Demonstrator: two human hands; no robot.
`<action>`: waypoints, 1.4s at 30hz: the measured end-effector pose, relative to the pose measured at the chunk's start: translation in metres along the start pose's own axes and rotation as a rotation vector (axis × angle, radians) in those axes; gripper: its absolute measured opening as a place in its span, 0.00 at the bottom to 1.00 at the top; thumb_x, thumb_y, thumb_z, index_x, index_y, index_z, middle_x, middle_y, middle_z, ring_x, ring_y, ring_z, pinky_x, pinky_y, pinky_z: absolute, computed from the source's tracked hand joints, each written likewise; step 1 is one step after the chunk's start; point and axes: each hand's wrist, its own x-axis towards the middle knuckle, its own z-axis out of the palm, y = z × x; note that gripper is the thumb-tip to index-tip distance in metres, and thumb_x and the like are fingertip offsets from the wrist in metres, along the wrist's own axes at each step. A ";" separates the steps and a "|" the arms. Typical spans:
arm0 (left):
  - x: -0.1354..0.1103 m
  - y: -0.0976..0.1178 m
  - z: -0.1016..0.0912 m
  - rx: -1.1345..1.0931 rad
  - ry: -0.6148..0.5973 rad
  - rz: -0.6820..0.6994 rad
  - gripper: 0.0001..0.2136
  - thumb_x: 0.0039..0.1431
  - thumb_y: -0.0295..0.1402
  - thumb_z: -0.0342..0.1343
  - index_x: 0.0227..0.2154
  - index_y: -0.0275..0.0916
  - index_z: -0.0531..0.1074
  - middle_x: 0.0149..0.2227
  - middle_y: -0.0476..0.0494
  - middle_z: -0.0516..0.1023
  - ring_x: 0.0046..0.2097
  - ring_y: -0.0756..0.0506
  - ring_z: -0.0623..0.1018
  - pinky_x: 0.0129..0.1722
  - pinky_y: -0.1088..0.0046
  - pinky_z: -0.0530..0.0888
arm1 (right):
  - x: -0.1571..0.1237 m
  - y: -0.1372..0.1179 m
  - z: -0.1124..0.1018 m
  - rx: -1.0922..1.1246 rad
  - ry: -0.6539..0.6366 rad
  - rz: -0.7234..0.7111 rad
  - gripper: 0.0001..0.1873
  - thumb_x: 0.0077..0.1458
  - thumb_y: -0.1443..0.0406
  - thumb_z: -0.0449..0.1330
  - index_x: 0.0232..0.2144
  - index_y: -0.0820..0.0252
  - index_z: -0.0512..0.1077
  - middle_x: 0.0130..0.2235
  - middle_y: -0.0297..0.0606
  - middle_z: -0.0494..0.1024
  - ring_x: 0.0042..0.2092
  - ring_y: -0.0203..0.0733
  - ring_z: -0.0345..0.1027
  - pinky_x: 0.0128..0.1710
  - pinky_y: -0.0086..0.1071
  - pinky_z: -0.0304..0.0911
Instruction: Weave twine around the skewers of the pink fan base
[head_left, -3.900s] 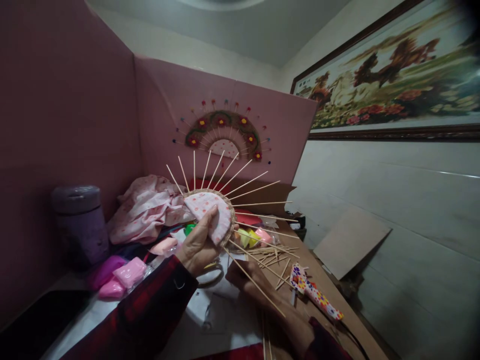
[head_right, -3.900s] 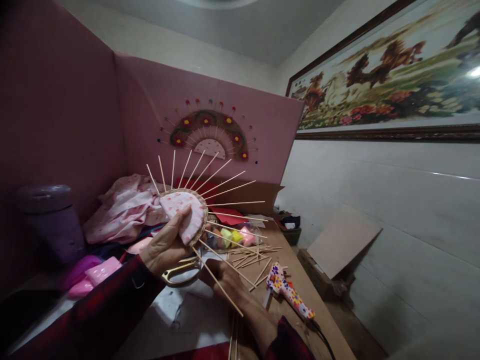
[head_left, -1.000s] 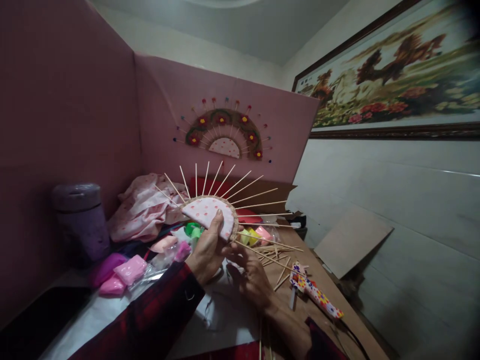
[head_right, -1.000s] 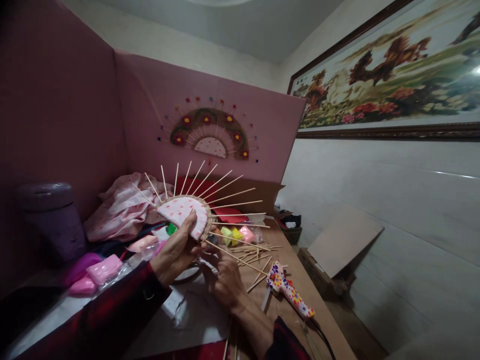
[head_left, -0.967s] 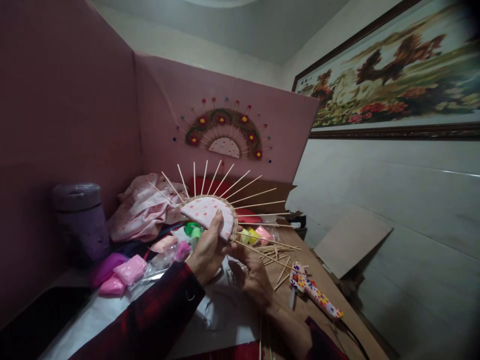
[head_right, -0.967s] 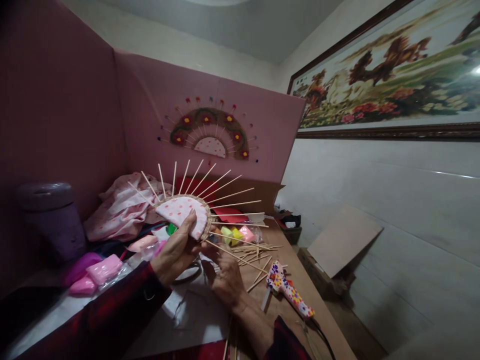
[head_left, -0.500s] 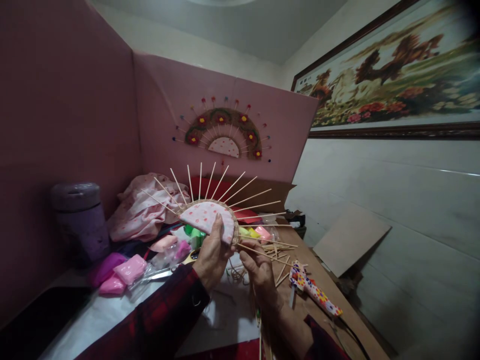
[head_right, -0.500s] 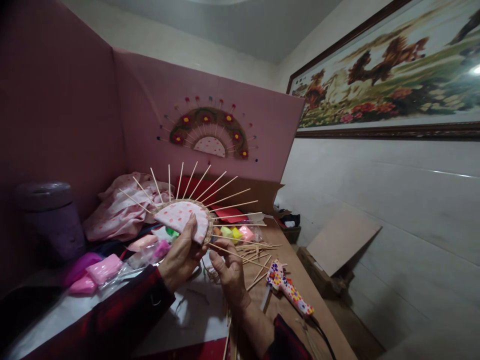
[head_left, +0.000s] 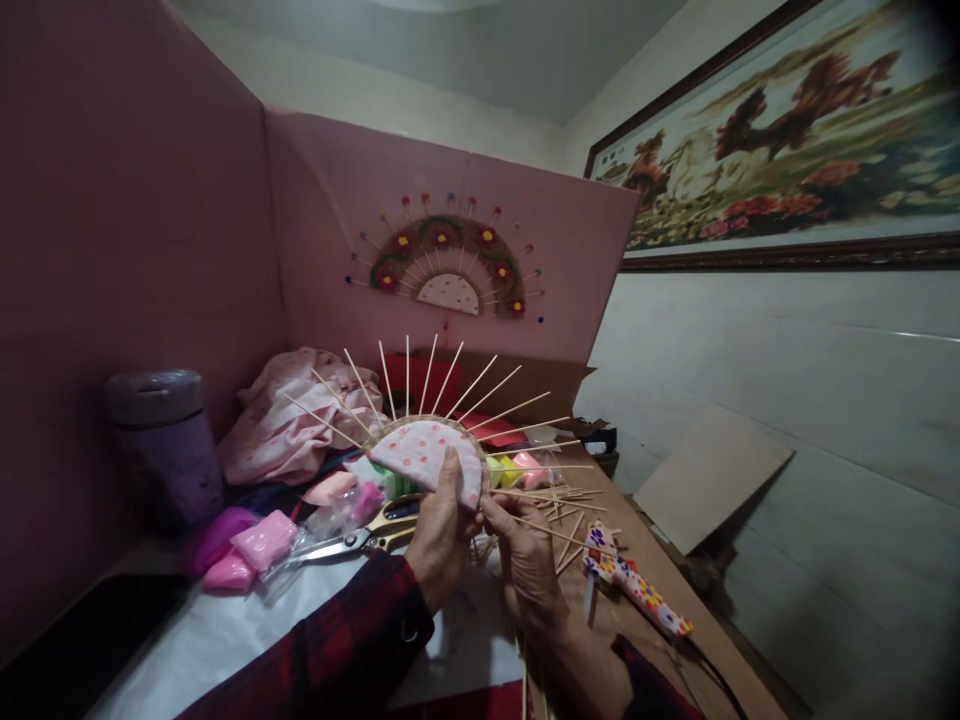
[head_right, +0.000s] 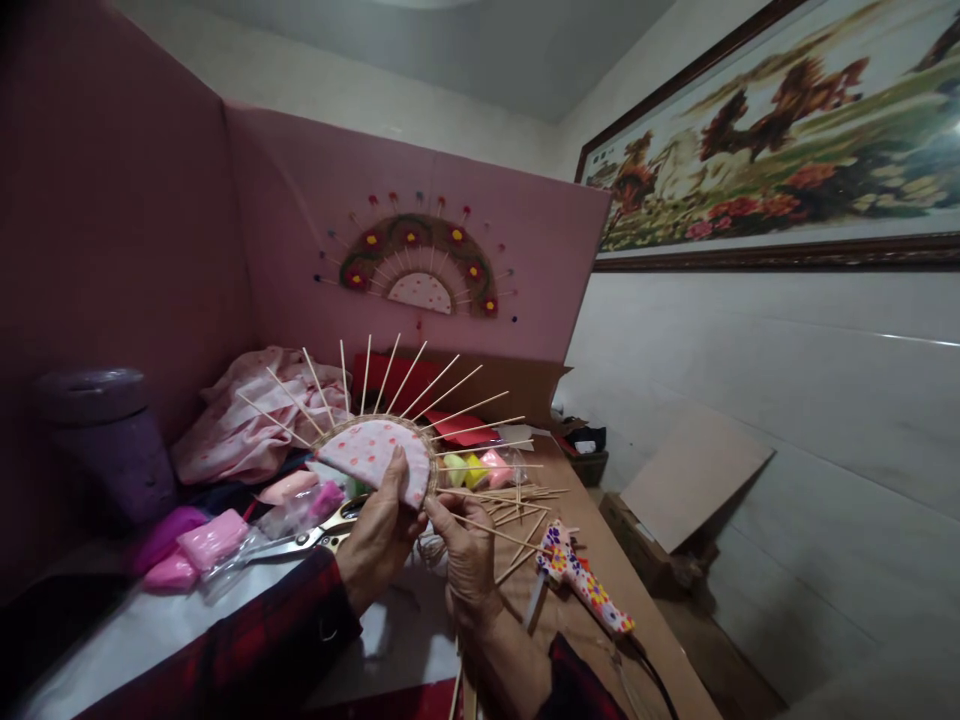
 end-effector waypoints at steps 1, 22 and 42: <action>0.000 -0.001 0.000 0.002 0.004 0.001 0.20 0.41 0.50 0.58 0.23 0.35 0.65 0.17 0.54 0.64 0.16 0.57 0.62 0.14 0.82 0.56 | -0.001 -0.001 0.001 0.003 -0.013 -0.004 0.09 0.41 0.65 0.65 0.23 0.63 0.68 0.22 0.32 0.72 0.25 0.31 0.64 0.29 0.27 0.61; -0.001 0.007 0.005 -0.042 -0.116 0.039 0.20 0.49 0.48 0.54 0.36 0.35 0.71 0.27 0.44 0.75 0.27 0.49 0.74 0.29 0.75 0.70 | 0.001 0.002 -0.004 -0.381 -0.170 -0.223 0.09 0.48 0.62 0.60 0.30 0.62 0.72 0.37 0.38 0.72 0.42 0.40 0.64 0.46 0.33 0.57; -0.006 0.020 0.011 -0.059 -0.163 -0.031 0.19 0.54 0.47 0.48 0.35 0.34 0.72 0.26 0.44 0.76 0.27 0.48 0.74 0.28 0.74 0.71 | -0.002 0.001 -0.008 -0.127 -0.273 0.069 0.11 0.48 0.61 0.60 0.23 0.62 0.63 0.16 0.24 0.57 0.17 0.24 0.44 0.16 0.22 0.39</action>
